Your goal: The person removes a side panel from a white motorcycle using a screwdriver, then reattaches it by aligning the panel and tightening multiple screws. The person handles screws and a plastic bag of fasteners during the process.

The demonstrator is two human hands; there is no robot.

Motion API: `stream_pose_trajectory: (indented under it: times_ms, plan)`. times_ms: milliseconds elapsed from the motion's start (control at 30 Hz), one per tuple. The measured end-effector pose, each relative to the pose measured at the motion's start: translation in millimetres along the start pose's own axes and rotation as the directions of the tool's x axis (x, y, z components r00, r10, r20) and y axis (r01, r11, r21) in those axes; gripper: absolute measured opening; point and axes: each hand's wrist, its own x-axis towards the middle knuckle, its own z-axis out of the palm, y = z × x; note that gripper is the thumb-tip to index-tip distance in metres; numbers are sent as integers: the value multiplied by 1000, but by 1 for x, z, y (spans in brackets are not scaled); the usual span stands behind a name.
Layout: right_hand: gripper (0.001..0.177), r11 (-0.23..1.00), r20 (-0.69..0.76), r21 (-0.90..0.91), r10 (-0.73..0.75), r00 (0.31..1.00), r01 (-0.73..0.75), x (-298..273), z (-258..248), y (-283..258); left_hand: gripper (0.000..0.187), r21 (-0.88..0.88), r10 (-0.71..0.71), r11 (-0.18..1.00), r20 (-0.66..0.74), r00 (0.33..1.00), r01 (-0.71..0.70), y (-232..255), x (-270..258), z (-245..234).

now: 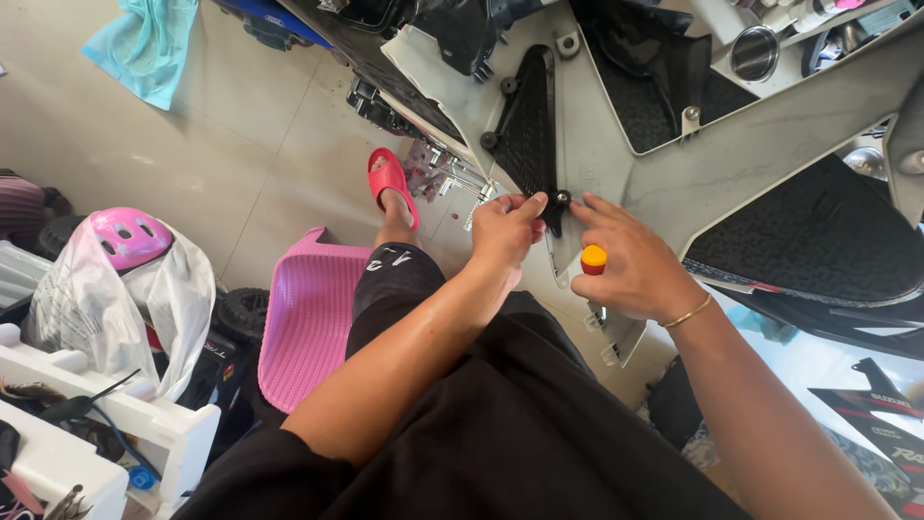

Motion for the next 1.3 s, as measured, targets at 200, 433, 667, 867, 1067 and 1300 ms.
stream_pose_trajectory:
  times_ms: [200,433,667,867,1067,1300]
  plan:
    - [29,995,98,-34,99,990,-96,2,-7,6,23,31,15,999,-37,999,-14,-3,2,0]
    - [27,997,55,-39,64,996,-62,-3,-2,4,23,77,40,996,-25,999,-38,-7,2,-2]
    - [27,998,37,2,62,997,-62,0,-4,14,23,55,50,997,44,998,-52,-9,9,-7]
    - [27,998,52,2,57,997,-57,1,-4,15,21,43,54,998,21,998,-55,-9,11,-7]
    - [26,997,70,0,82,994,-83,0,-6,11,21,-48,73,996,32,997,-72,-5,7,-6]
    - [30,996,77,3,90,993,-91,0,-5,12,21,70,80,994,-14,997,-79,-5,3,-5]
